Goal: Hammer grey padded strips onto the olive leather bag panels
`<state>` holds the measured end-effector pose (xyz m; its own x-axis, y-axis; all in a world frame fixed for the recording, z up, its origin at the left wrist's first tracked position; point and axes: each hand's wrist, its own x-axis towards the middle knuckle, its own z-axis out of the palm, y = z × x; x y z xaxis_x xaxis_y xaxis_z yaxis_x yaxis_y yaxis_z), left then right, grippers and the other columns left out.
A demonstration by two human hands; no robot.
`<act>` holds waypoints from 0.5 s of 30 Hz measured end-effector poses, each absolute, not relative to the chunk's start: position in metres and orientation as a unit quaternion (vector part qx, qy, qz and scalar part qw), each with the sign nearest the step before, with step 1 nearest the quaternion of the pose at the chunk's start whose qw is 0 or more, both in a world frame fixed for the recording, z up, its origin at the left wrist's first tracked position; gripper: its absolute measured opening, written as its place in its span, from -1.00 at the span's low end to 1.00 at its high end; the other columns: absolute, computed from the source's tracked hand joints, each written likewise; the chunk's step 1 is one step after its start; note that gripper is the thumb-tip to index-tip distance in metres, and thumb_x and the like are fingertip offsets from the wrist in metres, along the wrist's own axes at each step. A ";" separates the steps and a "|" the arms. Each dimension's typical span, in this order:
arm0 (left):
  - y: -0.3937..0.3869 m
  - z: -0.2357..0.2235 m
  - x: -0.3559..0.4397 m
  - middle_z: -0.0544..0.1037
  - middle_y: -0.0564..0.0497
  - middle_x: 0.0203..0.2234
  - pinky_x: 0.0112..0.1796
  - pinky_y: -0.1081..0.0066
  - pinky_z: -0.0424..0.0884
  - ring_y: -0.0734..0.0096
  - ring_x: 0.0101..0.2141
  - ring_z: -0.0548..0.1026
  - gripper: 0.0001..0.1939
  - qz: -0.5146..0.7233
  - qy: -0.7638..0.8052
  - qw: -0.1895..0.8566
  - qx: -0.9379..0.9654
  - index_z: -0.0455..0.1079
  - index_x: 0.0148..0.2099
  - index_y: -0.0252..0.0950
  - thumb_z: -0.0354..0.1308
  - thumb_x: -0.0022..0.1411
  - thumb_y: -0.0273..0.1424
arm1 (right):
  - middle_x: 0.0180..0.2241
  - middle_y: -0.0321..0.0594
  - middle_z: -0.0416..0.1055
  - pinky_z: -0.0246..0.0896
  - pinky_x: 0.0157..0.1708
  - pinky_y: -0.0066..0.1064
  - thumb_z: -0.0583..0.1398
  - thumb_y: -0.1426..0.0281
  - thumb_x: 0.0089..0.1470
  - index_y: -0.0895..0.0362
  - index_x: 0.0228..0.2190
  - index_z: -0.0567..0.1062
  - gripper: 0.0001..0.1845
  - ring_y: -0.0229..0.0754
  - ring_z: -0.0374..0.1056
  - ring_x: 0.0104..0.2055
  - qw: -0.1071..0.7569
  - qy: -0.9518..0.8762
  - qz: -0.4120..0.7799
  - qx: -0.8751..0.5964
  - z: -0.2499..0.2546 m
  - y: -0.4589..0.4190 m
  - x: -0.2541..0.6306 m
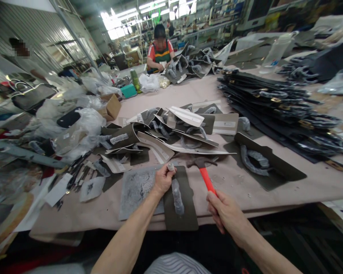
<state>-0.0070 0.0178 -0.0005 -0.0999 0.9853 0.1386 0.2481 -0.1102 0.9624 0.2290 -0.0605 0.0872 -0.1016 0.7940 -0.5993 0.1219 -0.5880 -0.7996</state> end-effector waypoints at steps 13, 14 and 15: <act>0.016 -0.010 -0.007 0.64 0.01 -0.36 -0.21 0.37 0.42 0.28 -0.32 0.56 -0.81 0.484 0.540 0.338 0.600 0.56 -0.20 -0.21 0.19 0.15 -0.52 | -0.66 -0.37 0.18 -0.23 -0.58 -0.38 -0.03 0.14 0.32 0.05 -0.44 0.26 -0.65 -0.31 0.02 -0.69 0.260 -0.799 0.084 -0.535 0.170 -0.006 0.211; 0.016 -0.010 -0.008 0.64 0.01 -0.36 -0.21 0.37 0.43 0.28 -0.32 0.56 -0.81 0.484 0.539 0.338 0.600 0.56 -0.20 -0.21 0.19 0.15 -0.52 | -0.65 -0.37 0.19 -0.17 -0.59 -0.40 -0.03 0.12 0.32 0.05 -0.42 0.27 -0.65 -0.31 0.05 -0.68 0.327 -0.768 0.063 -0.547 0.181 -0.006 0.210; 0.016 -0.010 -0.008 0.64 0.01 -0.36 -0.21 0.37 0.43 0.28 -0.32 0.56 -0.81 0.486 0.539 0.338 0.599 0.56 -0.20 -0.21 0.19 0.15 -0.52 | -0.63 -0.36 0.22 -0.10 -0.57 -0.41 -0.03 0.11 0.33 0.05 -0.39 0.28 -0.66 -0.30 0.09 -0.67 0.387 -0.730 0.045 -0.562 0.188 -0.008 0.208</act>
